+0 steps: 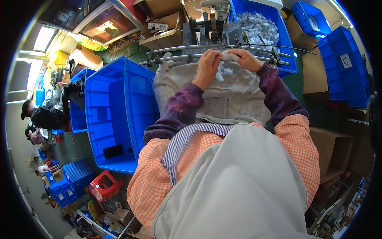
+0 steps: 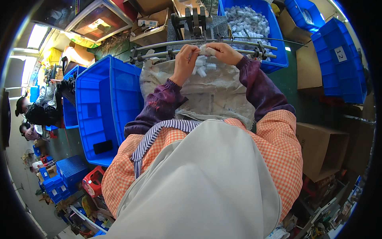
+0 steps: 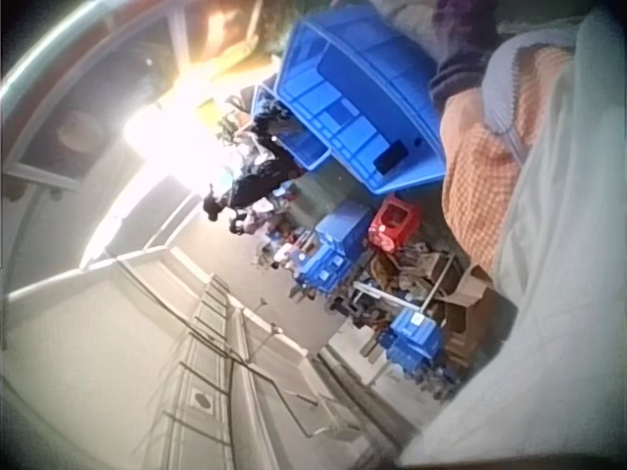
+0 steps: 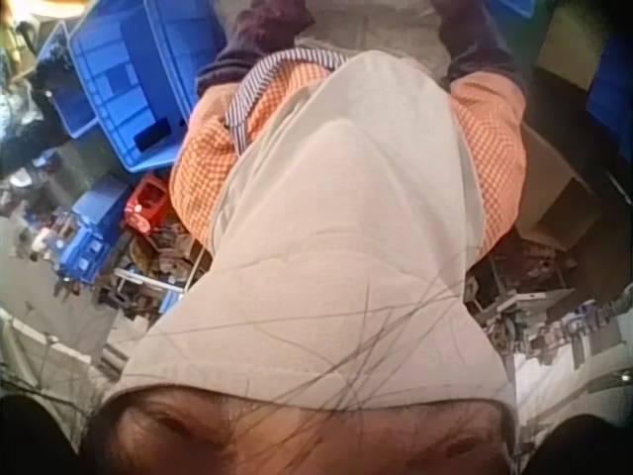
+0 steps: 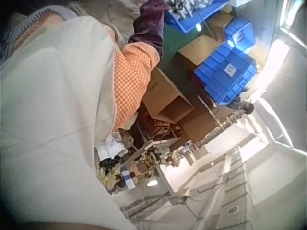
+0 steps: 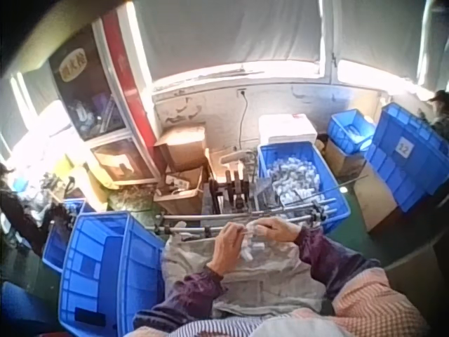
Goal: The person repeatedly picks small white cotton-like pieces from a burlap sack, briefly manipulates them by hand, and places them into a blue bin. The person continues this repetitive sorting action throughout the clip.
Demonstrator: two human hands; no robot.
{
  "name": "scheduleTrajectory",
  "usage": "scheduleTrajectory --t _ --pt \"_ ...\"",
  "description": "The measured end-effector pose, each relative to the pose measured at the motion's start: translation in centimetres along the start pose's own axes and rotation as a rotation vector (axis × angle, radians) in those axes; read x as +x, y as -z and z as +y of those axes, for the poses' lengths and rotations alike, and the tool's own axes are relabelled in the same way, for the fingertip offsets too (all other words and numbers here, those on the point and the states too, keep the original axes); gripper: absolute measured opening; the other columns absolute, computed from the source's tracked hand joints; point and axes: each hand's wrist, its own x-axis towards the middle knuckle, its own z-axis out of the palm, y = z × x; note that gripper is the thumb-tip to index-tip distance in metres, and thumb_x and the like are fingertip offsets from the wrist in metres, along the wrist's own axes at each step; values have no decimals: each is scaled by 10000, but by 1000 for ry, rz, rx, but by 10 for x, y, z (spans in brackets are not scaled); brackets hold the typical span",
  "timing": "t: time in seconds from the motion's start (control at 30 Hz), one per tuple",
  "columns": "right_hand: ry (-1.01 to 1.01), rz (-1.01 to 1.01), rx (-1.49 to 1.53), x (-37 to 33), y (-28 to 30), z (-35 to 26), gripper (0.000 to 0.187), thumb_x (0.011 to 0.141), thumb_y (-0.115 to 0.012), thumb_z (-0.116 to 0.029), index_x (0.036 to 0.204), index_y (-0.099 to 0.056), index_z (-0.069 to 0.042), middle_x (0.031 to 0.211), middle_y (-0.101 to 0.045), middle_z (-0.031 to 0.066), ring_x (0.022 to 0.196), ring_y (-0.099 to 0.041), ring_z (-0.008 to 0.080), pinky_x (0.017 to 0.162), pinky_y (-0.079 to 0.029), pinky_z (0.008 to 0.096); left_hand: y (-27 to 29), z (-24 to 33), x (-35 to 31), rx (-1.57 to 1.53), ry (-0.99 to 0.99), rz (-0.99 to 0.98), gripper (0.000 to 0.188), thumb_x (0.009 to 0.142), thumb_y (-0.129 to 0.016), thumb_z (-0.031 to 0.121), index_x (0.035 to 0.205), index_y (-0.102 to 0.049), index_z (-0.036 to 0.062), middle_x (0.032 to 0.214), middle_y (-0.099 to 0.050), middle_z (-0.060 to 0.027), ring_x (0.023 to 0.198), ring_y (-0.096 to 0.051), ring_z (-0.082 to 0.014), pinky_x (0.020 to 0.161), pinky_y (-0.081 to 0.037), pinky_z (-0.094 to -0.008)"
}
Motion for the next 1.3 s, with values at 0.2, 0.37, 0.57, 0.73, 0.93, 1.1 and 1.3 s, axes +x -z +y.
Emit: scheduleTrajectory --t 0.2,0.37,0.57,0.73,0.93,1.1,1.3 --pt "34 133 -446 30 19 18 215 837 -515 -172 1002 -598 -62 940 -616 145 895 -569 334 742 -452 369 -4 -17 -18 360 -59 -21 203 816 -601 161 955 -556 20 1067 -567 -152 919 -559 -297 771 -460 -360" --pt "-75 427 -834 61 28 55 177 831 -492 -228 928 -582 -110 911 -595 96 911 -566 288 750 -430 406 -15 -14 -27 556 -46 -156 238 812 -594 190 973 -552 19 1207 -498 -190 957 -537 -299 799 -462 -364" --pt "-97 477 -1136 87 19 80 128 789 -516 -191 871 -593 -129 930 -573 73 950 -541 268 779 -410 410 -18 -14 -23 570 -86 -209 249 807 -595 181 980 -550 7 1205 -497 -201 935 -538 -293 801 -463 -360" --pt "-126 493 -1140 91 15 89 137 789 -537 -198 898 -589 -135 955 -560 63 979 -516 269 799 -404 407 -18 -13 -24 568 -66 -188 248 816 -587 182 985 -550 5 1202 -498 -202 938 -535 -293 798 -464 -358" --pt "-153 484 -1125 93 14 87 146 795 -538 -217 909 -584 -137 962 -555 59 976 -509 267 809 -396 404 -18 -12 -24 547 -51 -193 245 821 -584 190 975 -552 2 1203 -496 -205 933 -538 -299 788 -468 -366" --pt "-148 468 -1110 93 15 91 147 793 -540 -219 908 -583 -137 965 -555 48 986 -500 256 810 -389 401 -18 -11 -23 550 -71 -174 233 822 -582 190 957 -554 3 1204 -495 -206 920 -540 -300 777 -472 -367" --pt "-150 459 -1053 94 14 86 151 788 -534 -213 901 -602 -139 967 -579 32 1010 -501 250 843 -371 403 -18 -11 -25 554 -52 -190 222 823 -578 185 950 -553 5 1213 -487 -207 923 -536 -298 773 -473 -369"
